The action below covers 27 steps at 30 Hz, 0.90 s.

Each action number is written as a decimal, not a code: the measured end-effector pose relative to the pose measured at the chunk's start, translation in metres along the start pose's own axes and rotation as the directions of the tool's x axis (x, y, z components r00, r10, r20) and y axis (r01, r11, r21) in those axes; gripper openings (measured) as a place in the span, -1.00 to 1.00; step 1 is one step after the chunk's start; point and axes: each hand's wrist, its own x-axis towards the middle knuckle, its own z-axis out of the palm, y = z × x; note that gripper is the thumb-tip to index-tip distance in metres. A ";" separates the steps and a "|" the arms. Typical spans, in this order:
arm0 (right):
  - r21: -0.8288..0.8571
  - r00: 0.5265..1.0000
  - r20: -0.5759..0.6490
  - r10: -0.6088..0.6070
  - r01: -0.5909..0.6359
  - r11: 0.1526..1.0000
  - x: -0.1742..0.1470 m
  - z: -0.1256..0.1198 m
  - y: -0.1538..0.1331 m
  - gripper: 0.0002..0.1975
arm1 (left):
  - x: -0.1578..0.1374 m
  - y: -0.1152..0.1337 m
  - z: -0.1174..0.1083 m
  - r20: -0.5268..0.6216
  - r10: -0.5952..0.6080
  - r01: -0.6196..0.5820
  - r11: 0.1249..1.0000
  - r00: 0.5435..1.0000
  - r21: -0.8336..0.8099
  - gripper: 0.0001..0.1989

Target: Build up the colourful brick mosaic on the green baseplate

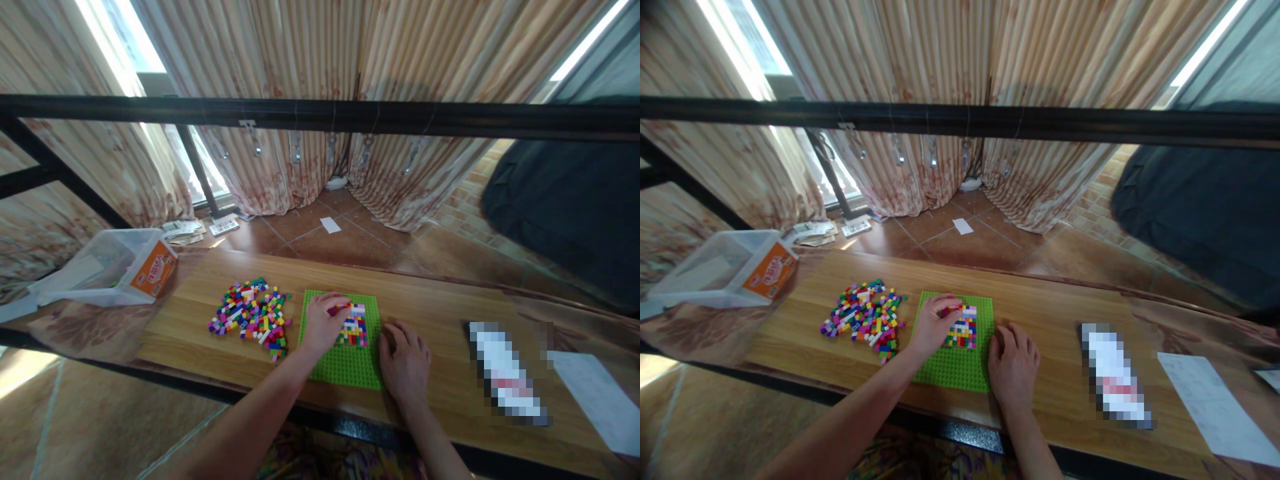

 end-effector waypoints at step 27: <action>-0.026 1.000 0.005 0.001 -0.001 1.000 0.000 -0.001 -0.002 -0.71 | 0.012 0.001 -0.001 0.160 -0.131 0.121 0.990 0.978 0.066 -0.79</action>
